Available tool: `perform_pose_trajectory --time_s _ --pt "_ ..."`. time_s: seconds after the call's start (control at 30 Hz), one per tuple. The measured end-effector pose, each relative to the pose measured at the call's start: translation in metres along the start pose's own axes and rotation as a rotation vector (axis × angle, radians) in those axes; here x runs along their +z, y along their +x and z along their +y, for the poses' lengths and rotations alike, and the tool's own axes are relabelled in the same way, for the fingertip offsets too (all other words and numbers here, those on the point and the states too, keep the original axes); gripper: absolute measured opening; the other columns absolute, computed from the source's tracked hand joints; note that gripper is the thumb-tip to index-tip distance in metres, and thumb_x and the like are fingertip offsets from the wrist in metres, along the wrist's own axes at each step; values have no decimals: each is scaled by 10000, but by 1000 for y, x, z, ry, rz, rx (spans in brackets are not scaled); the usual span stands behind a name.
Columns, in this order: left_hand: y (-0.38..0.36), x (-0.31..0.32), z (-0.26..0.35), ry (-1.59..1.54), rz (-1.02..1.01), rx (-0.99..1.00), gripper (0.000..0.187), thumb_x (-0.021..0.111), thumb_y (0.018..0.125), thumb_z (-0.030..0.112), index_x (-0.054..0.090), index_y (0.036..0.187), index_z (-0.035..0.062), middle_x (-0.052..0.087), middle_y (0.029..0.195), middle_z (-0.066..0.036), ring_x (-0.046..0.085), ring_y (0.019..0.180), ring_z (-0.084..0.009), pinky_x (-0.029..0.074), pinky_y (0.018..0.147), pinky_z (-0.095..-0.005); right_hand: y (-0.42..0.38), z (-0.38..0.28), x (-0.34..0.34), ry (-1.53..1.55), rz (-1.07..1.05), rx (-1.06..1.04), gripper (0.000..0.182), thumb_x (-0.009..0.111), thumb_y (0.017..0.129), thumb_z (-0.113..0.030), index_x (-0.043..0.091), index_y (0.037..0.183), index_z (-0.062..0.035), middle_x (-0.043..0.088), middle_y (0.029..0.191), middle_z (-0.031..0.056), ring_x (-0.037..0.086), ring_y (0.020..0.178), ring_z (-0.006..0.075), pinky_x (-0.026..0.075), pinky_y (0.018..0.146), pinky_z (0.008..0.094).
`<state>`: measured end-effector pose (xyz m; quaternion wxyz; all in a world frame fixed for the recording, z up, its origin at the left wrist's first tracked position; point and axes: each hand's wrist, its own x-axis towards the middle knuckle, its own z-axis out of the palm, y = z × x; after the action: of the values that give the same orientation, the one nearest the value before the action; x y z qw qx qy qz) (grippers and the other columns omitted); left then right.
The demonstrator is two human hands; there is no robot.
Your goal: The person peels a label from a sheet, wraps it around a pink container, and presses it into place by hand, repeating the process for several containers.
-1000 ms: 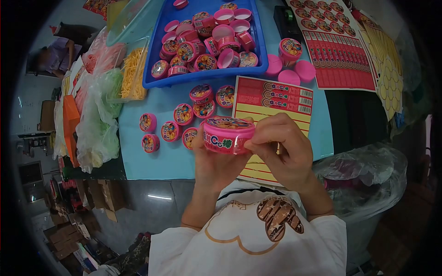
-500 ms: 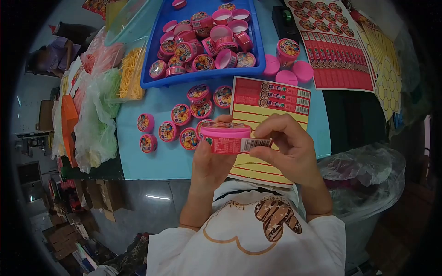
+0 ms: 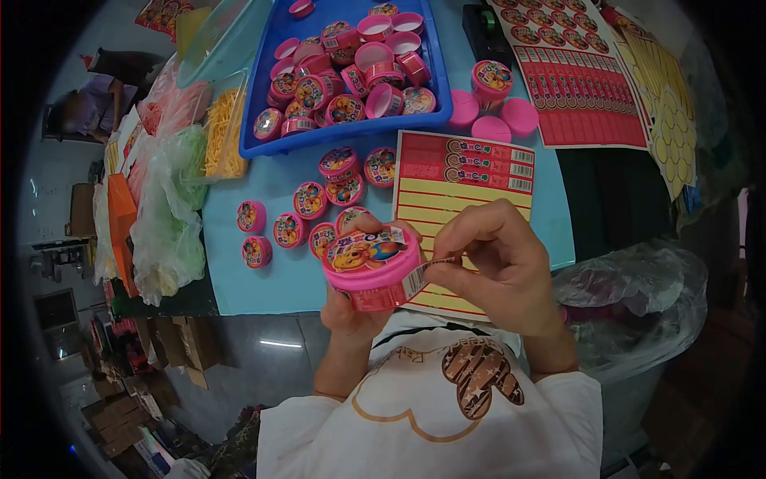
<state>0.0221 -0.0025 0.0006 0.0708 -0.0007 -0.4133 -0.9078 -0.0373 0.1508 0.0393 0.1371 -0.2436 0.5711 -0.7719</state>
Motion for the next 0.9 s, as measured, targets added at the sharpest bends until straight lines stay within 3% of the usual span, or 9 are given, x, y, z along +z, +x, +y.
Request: perform_pose_trajectory --time_s 0.07,0.2,0.3,0.4,0.5,0.57,0.6,0.67,0.9 --pt "5 13 -2 -399 -133 10 773 558 680 556 322 1218 54 456 1087 -123 449 1065 -283 400 883 -385 0 7 6 190 -2 15 345 642 661 135 436 896 -12 524 822 83 531 754 126 451 660 241" --pt "5 19 -4 -438 -142 12 691 487 742 557 352 1181 40 464 1108 -147 483 1026 -279 408 874 -351 0 12 13 174 60 -64 329 654 676 98 442 899 -17 517 825 68 524 737 119 444 646 229" --pt "-1 13 -9 -418 119 -173 693 425 759 597 399 1169 39 473 1118 -132 482 1025 -286 411 868 -343 8 17 9 -43 61 -106 273 633 725 50 452 916 -22 507 827 50 512 720 110 428 636 207" --pt "6 16 -1 -688 -129 -308 704 396 773 620 424 1168 38 472 1141 -125 477 1040 -274 393 890 -352 8 34 7 197 212 149 223 611 760 5 463 923 -28 496 833 44 497 734 104 414 654 208" --pt "2 23 3 -642 -20 -359 716 364 786 637 401 1195 50 470 1157 -122 464 1067 -247 364 916 -359 6 39 4 25 243 74 180 586 773 2 488 922 -22 497 852 51 491 825 123 413 684 218" --pt "5 27 2 -642 19 -371 678 336 817 608 375 1214 59 449 1184 -118 430 1109 -222 322 952 -368 7 38 3 -368 315 -300 224 613 739 -21 541 951 -30 519 912 78 484 906 173 413 737 282" --pt "5 27 1 -646 18 -373 678 336 817 608 375 1214 59 449 1184 -118 430 1109 -222 322 952 -368 7 35 2 -372 315 -298 224 613 739 -21 541 951 -30 519 912 78 484 906 173 413 737 282" --pt "6 25 0 -629 51 -348 637 316 844 568 345 1234 65 416 1219 -116 389 1149 -220 301 969 -375 7 28 1 -776 127 -544 282 626 721 -84 579 997 -49 532 996 107 479 951 229 390 788 351" --pt "-2 16 -5 -81 92 -257 555 474 834 438 331 1221 67 405 1208 -96 387 1146 -212 293 971 -376 9 40 -4 -1013 56 -629 302 617 733 -150 587 1020 -60 525 1062 118 478 971 259 357 843 401"
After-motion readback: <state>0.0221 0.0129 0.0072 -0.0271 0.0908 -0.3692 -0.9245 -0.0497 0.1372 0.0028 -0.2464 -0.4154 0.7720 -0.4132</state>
